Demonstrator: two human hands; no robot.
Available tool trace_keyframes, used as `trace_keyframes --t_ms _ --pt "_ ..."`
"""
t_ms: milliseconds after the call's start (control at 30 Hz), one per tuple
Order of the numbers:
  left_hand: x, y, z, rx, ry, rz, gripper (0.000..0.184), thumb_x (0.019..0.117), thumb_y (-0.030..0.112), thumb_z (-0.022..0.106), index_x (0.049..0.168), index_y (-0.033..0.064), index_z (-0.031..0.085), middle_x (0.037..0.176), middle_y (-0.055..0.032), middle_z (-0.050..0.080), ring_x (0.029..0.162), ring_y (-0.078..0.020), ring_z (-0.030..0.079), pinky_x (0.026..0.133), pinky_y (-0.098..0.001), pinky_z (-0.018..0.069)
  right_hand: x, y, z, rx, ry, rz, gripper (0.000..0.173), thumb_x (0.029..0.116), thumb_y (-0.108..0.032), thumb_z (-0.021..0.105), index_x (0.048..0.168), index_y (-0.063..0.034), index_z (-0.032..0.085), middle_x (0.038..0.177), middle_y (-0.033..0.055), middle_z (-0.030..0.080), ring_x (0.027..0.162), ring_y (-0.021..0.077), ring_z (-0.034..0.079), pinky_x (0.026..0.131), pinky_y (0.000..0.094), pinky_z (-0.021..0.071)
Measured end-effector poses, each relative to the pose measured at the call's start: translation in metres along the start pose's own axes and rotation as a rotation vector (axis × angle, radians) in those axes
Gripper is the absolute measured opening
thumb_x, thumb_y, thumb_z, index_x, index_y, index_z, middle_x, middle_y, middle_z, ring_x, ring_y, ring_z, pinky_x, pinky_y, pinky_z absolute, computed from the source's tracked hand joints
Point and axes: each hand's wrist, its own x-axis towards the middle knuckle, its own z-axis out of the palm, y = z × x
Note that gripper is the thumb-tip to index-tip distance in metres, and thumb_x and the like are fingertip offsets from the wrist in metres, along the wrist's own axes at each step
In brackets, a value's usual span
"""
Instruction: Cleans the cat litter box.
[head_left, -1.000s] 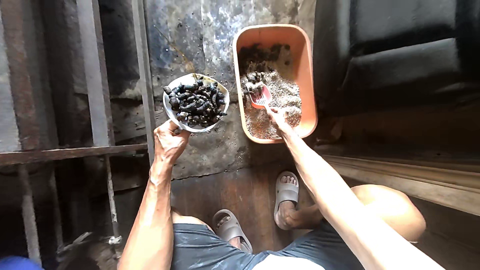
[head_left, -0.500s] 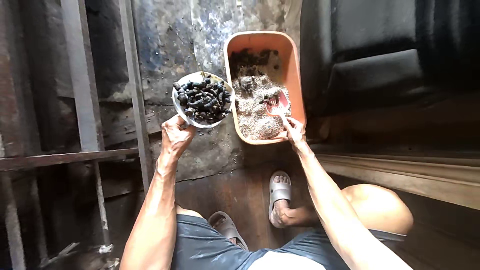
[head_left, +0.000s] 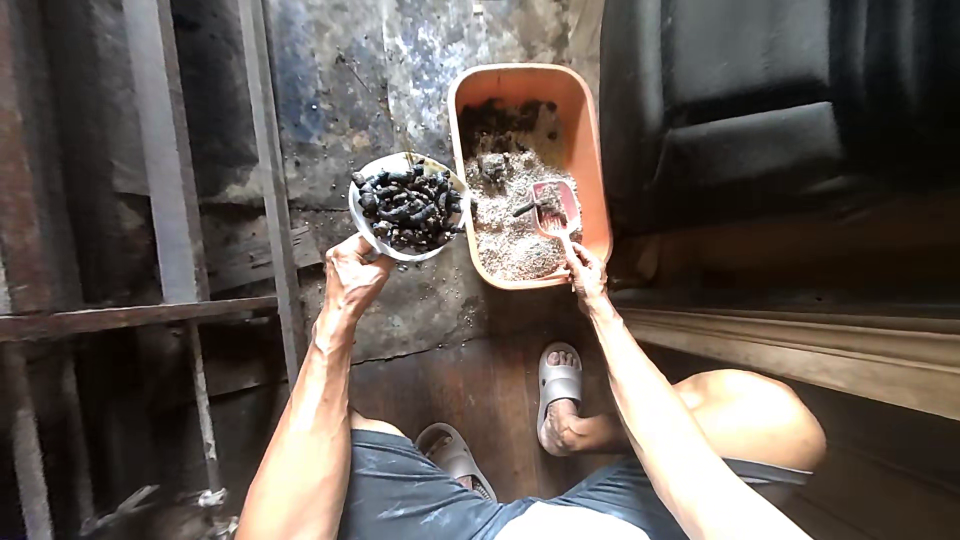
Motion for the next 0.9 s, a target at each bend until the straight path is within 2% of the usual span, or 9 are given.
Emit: trace_keyframes --t_ms 267,367,433,533,600,633,700,833,900 --pt "-0.003 0.003 -0.001 -0.008 0.011 -0.009 0.013 0.0901 0.012 0.072 0.098 0.0026 0.074 0.095 -0.0142 0.073 0.089 -0.022 0.069 0.084 -0.0498 0.0524 -0.004 -0.002 -0.003 -0.069 0.015 -0.049 0.033 0.1074 -0.023 0.056 0.137 -0.0109 0.064 0.098 0.0108 0.068 0.069 0.0142 0.056 0.063 0.0325 0.0493" --pt "-0.002 0.001 -0.002 -0.006 0.004 0.009 0.015 0.0913 0.013 0.072 0.101 0.002 0.075 0.098 -0.016 0.074 0.093 -0.0239 0.07 0.087 -0.0516 0.0535 -0.005 -0.003 -0.005 -0.125 0.009 -0.055 0.035 0.1074 -0.025 0.055 0.137 -0.0096 0.064 0.107 0.0143 0.072 0.082 0.02 0.066 0.076 0.0404 0.0557" --pt "-0.003 0.001 -0.003 -0.007 0.005 0.013 0.016 0.0915 0.013 0.072 0.102 0.0017 0.075 0.099 -0.0164 0.074 0.094 -0.0248 0.07 0.088 -0.0522 0.053 -0.005 -0.001 -0.004 -0.132 0.024 -0.061 0.035 0.1075 -0.026 0.055 0.136 -0.0088 0.064 0.099 0.0139 0.07 0.074 0.0194 0.061 0.067 0.0389 0.0522" --pt "-0.003 0.001 -0.003 -0.01 0.005 0.004 0.015 0.0909 0.013 0.073 0.101 0.0026 0.075 0.099 -0.0155 0.074 0.093 -0.0246 0.07 0.087 -0.0522 0.0531 -0.008 0.0 -0.005 -0.142 0.015 -0.07 0.034 0.1074 -0.025 0.055 0.136 -0.0099 0.065 0.103 0.0154 0.072 0.079 0.0221 0.065 0.073 0.0426 0.0548" --pt "-0.004 0.001 -0.004 -0.011 0.013 0.0 0.014 0.0903 0.013 0.072 0.1 0.0037 0.075 0.096 -0.014 0.074 0.09 -0.0228 0.07 0.084 -0.0509 0.0535 -0.015 0.002 -0.006 -0.133 0.02 -0.057 0.034 0.1073 -0.03 0.056 0.138 -0.0187 0.065 0.101 0.0122 0.072 0.073 0.0209 0.063 0.066 0.0402 0.0537" --pt "-0.004 0.001 -0.005 -0.013 0.013 -0.001 0.013 0.0904 0.013 0.071 0.099 0.0038 0.075 0.095 -0.0135 0.073 0.089 -0.0223 0.07 0.083 -0.0503 0.0535 -0.018 0.002 -0.008 -0.138 0.005 -0.055 0.035 0.1071 -0.031 0.056 0.14 -0.0217 0.064 0.104 0.0116 0.073 0.076 0.0216 0.066 0.07 0.0418 0.0561" --pt "-0.004 0.002 -0.005 -0.022 0.007 -0.003 0.013 0.0909 0.013 0.071 0.099 0.0035 0.075 0.095 -0.0138 0.073 0.089 -0.0225 0.07 0.084 -0.0504 0.0533 -0.02 0.002 -0.008 -0.116 0.027 -0.051 0.035 0.1068 -0.032 0.057 0.139 -0.0216 0.064 0.097 0.011 0.07 0.069 0.0196 0.06 0.063 0.0389 0.0517" --pt "-0.005 0.007 -0.005 -0.025 0.02 0.011 0.013 0.0901 0.009 0.072 0.099 0.0005 0.075 0.098 -0.0166 0.074 0.094 -0.0251 0.071 0.089 -0.0509 0.0535 -0.014 0.003 -0.012 -0.17 0.006 -0.065 0.035 0.1061 -0.029 0.058 0.137 -0.0154 0.066 0.11 0.0122 0.073 0.086 0.0221 0.069 0.08 0.0456 0.0569" --pt "-0.004 0.001 -0.005 -0.031 0.028 0.026 0.014 0.0893 0.009 0.072 0.1 0.0018 0.075 0.1 -0.015 0.075 0.096 -0.0231 0.071 0.091 -0.049 0.0542 -0.009 0.005 -0.008 -0.174 0.031 -0.058 0.034 0.1053 -0.028 0.059 0.134 -0.0127 0.068 0.108 0.0126 0.073 0.085 0.022 0.068 0.079 0.0452 0.0555"
